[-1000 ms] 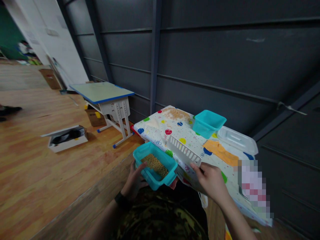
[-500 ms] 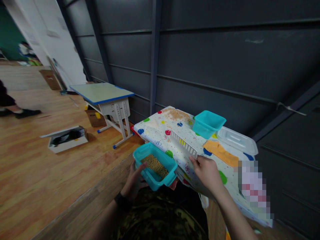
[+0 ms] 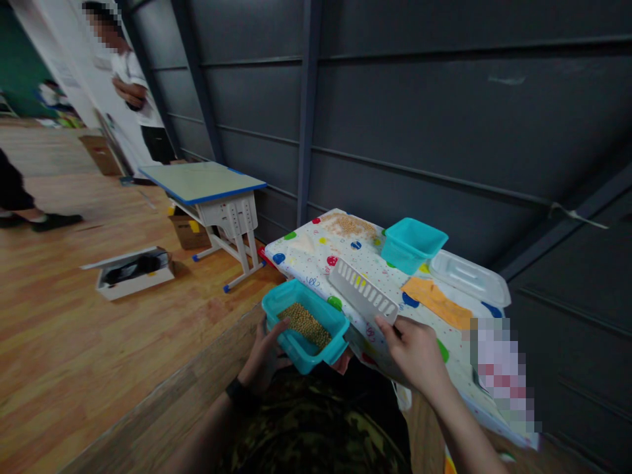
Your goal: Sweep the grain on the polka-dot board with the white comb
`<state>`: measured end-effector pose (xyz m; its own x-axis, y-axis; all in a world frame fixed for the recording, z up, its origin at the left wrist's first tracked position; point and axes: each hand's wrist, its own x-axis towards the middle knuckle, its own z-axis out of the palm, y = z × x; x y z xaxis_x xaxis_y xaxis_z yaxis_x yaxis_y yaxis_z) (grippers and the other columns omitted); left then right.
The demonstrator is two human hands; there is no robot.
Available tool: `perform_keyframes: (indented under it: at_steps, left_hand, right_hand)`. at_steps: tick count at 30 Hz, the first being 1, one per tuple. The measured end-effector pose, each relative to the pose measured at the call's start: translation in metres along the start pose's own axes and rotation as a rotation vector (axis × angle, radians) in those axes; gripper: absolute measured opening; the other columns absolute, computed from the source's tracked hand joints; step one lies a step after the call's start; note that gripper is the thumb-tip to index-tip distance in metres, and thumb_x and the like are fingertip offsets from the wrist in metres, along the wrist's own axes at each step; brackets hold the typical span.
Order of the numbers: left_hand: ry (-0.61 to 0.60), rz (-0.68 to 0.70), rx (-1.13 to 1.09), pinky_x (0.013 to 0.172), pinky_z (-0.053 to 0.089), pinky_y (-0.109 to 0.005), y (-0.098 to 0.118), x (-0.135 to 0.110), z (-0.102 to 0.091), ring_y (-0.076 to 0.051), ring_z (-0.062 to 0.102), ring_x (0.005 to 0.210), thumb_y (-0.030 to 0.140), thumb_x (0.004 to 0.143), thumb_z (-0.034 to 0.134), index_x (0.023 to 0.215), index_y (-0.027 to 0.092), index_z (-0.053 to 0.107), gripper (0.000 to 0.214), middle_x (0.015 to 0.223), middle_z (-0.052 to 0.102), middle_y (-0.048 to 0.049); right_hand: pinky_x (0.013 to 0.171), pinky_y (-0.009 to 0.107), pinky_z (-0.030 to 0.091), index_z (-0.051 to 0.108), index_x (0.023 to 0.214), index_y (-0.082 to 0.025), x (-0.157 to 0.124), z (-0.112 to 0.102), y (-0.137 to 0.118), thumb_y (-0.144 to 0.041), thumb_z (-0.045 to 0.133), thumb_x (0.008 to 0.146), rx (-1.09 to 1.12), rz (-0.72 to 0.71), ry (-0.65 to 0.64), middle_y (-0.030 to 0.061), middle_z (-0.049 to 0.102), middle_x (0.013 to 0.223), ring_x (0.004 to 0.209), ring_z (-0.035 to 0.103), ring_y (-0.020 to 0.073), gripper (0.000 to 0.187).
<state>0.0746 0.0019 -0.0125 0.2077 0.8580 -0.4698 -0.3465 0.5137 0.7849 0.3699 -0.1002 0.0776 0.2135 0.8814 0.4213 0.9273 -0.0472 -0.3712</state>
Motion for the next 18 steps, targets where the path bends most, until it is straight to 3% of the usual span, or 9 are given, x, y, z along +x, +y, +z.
perform_keyframes:
  at_steps: [7, 12, 18]
  left_hand:
    - [0.007, -0.005, 0.002, 0.077, 0.075, -0.042, -0.001, 0.003, 0.0, -0.035, 0.089, 0.107, 0.055, 0.087, 0.102, 0.175, 0.042, 0.045, 0.107, 0.156, 0.077, -0.0139]
    - [0.001, 0.011, -0.014, 0.073, 0.074, -0.042, -0.001, 0.001, 0.0, -0.034, 0.09, 0.101, 0.054, 0.087, 0.103, 0.177, 0.04, 0.043, 0.109, 0.153, 0.078, -0.016]
    - [0.003, 0.011, 0.01, 0.075, 0.075, -0.044, -0.001, 0.002, -0.001, -0.036, 0.09, 0.102, 0.056, 0.087, 0.102, 0.176, 0.039, 0.043, 0.108, 0.148, 0.081, -0.016]
  right_hand:
    - [0.063, 0.036, 0.045, 0.06, 0.064, -0.03, 0.016, 0.015, 0.013, -0.065, 0.038, 0.119, -0.062, 0.046, -0.017, 0.0151, 0.077, 0.066, 0.062, 0.075, 0.0279, 0.07]
    - [0.062, 0.035, 0.042, 0.057, 0.06, -0.03, 0.007, 0.005, 0.005, -0.075, 0.037, 0.119, 0.037, 0.028, -0.061, 0.0107, 0.072, 0.059, 0.057, 0.072, 0.0263, 0.076]
    - [0.063, 0.036, 0.043, 0.057, 0.06, -0.03, 0.005, 0.002, 0.015, -0.076, 0.039, 0.117, 0.003, 0.053, 0.012, 0.0124, 0.074, 0.062, 0.061, 0.074, 0.0285, 0.076]
